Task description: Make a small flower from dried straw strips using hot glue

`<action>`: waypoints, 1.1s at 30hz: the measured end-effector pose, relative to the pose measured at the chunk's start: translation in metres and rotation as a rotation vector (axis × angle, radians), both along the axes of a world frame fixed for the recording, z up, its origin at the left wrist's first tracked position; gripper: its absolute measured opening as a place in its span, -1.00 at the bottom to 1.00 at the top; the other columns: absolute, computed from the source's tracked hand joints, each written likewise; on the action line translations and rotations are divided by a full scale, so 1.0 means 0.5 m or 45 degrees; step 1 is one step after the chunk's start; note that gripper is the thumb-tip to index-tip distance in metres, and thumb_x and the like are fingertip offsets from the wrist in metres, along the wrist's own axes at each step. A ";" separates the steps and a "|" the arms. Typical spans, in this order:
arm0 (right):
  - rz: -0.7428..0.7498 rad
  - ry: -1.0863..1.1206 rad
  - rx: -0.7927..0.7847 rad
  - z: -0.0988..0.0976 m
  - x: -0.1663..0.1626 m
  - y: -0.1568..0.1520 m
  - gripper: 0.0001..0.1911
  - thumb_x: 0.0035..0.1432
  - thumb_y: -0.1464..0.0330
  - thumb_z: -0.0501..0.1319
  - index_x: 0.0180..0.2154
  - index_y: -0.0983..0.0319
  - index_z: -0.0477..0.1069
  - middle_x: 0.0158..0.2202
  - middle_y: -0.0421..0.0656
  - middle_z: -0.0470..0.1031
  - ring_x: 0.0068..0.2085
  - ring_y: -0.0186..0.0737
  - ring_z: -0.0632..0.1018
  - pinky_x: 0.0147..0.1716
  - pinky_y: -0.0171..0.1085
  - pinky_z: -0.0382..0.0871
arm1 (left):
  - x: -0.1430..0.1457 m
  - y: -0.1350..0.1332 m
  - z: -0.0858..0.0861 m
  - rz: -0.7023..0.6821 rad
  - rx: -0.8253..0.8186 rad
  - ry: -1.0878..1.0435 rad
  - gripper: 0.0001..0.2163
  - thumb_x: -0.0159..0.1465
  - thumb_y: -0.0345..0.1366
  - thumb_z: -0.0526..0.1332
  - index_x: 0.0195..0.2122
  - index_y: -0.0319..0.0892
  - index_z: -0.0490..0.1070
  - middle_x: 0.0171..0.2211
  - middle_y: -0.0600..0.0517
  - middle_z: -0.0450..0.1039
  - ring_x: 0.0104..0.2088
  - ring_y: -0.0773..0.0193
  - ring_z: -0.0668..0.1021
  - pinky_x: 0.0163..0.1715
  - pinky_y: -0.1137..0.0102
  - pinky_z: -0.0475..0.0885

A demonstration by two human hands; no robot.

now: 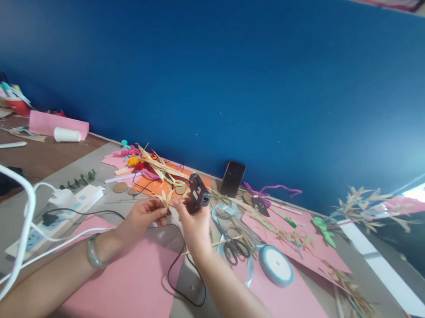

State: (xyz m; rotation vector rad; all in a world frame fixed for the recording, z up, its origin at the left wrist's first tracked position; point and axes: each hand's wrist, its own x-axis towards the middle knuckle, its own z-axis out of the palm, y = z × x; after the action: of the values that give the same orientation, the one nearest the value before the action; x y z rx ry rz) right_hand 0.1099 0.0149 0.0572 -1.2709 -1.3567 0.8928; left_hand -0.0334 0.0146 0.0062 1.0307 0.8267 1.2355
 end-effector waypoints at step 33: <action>0.457 -0.728 -0.410 0.044 0.083 -0.068 -0.46 0.27 0.02 -0.02 -0.53 0.25 0.39 -0.73 -0.23 0.36 -0.63 -0.31 0.40 -0.52 -0.35 0.28 | 0.003 0.004 -0.020 0.247 0.105 0.062 -0.75 0.12 -0.14 0.32 -0.41 -0.26 0.43 -0.64 0.07 0.43 -0.60 0.36 0.48 -0.52 0.46 0.41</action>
State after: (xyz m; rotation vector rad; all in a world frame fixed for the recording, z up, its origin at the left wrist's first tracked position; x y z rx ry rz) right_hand 0.1513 -0.0190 0.0791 -1.6394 -1.9945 1.0696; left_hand -0.0322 0.0167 -0.0038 1.0697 0.9372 1.4229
